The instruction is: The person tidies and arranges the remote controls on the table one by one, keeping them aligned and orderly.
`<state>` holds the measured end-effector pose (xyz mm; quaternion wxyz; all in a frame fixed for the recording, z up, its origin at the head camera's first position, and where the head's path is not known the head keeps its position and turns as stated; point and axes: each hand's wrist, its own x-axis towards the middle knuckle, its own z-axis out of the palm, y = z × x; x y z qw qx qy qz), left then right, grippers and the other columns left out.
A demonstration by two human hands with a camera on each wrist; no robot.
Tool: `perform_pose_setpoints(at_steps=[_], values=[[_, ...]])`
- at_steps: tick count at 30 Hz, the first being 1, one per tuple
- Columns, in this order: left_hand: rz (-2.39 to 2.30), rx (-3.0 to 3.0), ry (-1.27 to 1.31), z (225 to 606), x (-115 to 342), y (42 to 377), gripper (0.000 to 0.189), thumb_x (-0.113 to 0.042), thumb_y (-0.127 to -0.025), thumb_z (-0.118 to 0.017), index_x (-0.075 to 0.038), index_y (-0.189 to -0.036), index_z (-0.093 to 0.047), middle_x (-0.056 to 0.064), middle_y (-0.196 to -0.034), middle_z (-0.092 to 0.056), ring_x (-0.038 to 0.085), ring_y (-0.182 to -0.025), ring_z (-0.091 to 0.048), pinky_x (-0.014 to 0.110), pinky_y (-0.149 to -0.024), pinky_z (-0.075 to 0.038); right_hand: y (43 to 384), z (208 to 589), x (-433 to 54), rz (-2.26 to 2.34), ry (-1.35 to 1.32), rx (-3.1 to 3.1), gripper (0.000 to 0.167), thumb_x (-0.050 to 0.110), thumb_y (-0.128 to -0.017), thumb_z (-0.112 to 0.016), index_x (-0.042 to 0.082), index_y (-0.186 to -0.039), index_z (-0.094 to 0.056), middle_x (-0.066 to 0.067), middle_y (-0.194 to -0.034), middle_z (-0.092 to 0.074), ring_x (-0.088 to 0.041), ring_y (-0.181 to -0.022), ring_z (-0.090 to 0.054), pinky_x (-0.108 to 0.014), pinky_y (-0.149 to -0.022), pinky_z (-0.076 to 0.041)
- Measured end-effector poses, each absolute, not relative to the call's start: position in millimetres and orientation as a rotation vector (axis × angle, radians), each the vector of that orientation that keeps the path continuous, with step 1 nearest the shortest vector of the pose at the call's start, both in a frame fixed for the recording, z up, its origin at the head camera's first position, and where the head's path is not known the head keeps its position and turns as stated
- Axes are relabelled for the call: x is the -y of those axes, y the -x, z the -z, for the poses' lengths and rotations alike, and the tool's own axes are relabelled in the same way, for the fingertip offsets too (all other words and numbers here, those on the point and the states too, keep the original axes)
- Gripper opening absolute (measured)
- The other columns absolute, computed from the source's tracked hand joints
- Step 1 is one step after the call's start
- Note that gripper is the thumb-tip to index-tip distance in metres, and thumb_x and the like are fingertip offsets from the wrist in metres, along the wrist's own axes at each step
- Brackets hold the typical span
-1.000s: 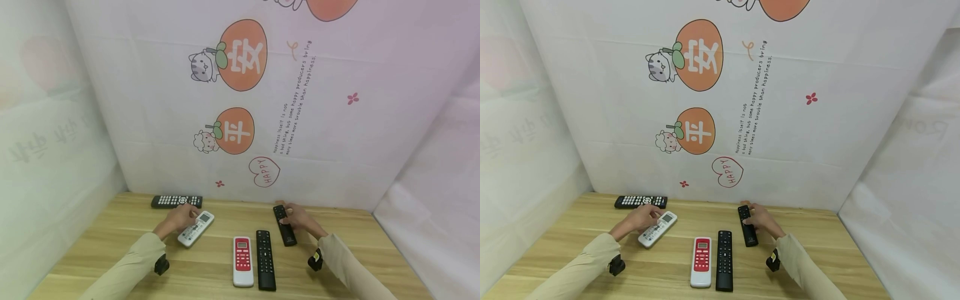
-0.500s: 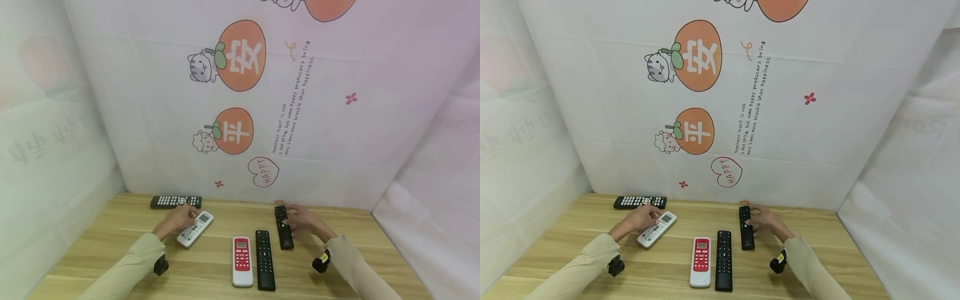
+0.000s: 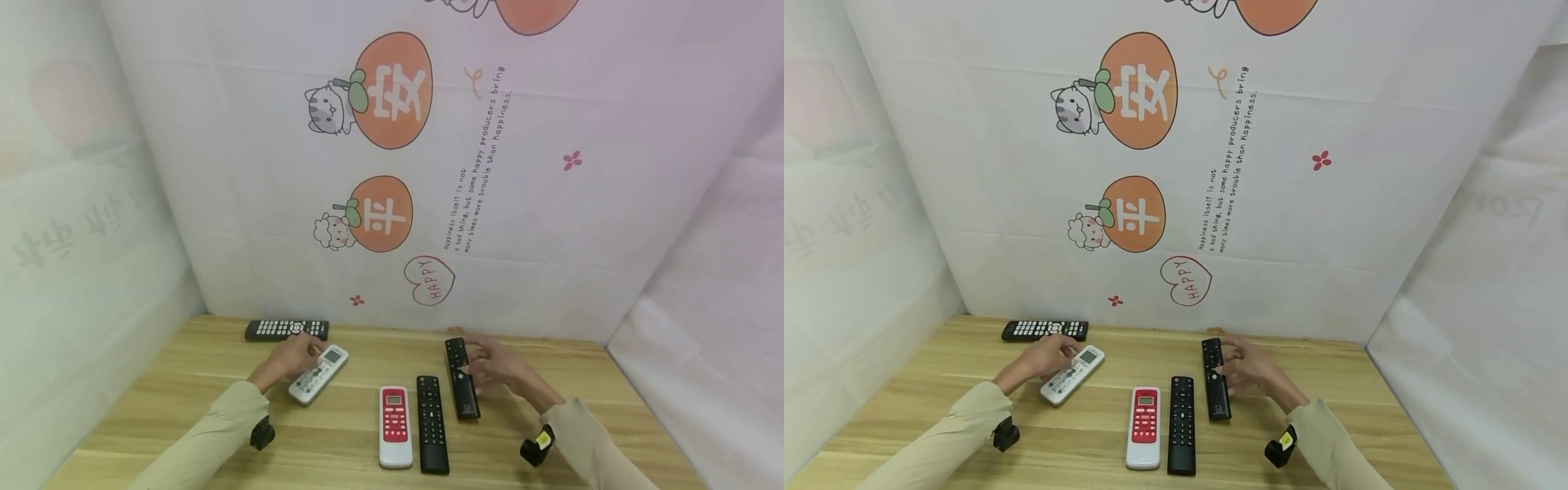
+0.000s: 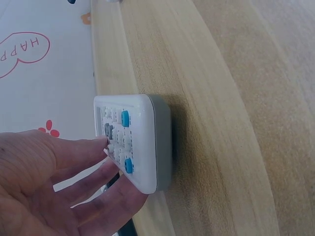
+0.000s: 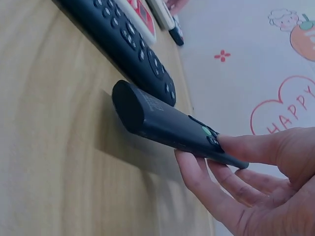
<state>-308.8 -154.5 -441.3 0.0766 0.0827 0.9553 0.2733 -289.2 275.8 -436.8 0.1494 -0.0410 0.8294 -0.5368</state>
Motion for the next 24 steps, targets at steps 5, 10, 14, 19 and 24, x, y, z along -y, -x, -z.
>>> perform_pose_setpoints(at_steps=[5,10,14,19,24], values=[[-0.825,-2.862,-0.253,442,154,308,0.030,-0.007,-0.093,-0.073,-0.005,-0.122,-0.074,0.012,-0.108,-0.074,0.020,-0.089,-0.069,0.034,-0.071,-0.060,277,434,-271,1.569,0.163,-2.360,0.073,0.000,-0.095,-0.069,-0.004,-0.158,-0.032,-0.037,-0.140,-0.053,-0.027,-0.087,-0.072,-0.052,-0.076,-0.065],[-0.819,-2.870,-0.255,441,154,308,0.030,-0.006,-0.092,-0.073,-0.005,-0.122,-0.074,0.012,-0.107,-0.074,0.020,-0.087,-0.069,0.033,-0.068,-0.060,270,431,-269,1.586,0.202,-2.323,0.076,0.001,-0.095,-0.072,-0.007,-0.158,-0.029,-0.037,-0.140,-0.053,-0.028,-0.087,-0.072,-0.053,-0.075,-0.065],[-0.816,-2.866,-0.249,440,153,308,0.031,-0.006,-0.092,-0.073,-0.005,-0.123,-0.073,0.012,-0.107,-0.074,0.020,-0.087,-0.068,0.032,-0.067,-0.059,263,429,-269,1.597,0.232,-2.292,0.079,-0.001,-0.094,-0.071,-0.008,-0.158,-0.026,-0.037,-0.136,-0.054,-0.029,-0.084,-0.072,-0.055,-0.074,-0.065],[-0.811,-2.863,-0.243,439,153,308,0.032,-0.006,-0.093,-0.073,-0.005,-0.124,-0.073,0.013,-0.109,-0.073,0.020,-0.088,-0.068,0.032,-0.065,-0.059,255,426,-270,1.590,0.283,-2.278,0.079,-0.005,-0.094,-0.069,-0.007,-0.158,-0.025,-0.038,-0.133,-0.053,-0.032,-0.088,-0.072,-0.057,-0.072,-0.064],[-0.808,-2.858,-0.237,440,153,308,0.032,-0.007,-0.093,-0.073,-0.005,-0.125,-0.072,0.013,-0.109,-0.073,0.020,-0.089,-0.068,0.032,-0.067,-0.059,249,430,-273,1.574,0.296,-2.282,0.077,-0.007,-0.092,-0.069,-0.009,-0.156,-0.026,-0.036,-0.127,-0.056,-0.033,-0.088,-0.073,-0.058,-0.070,-0.064]])
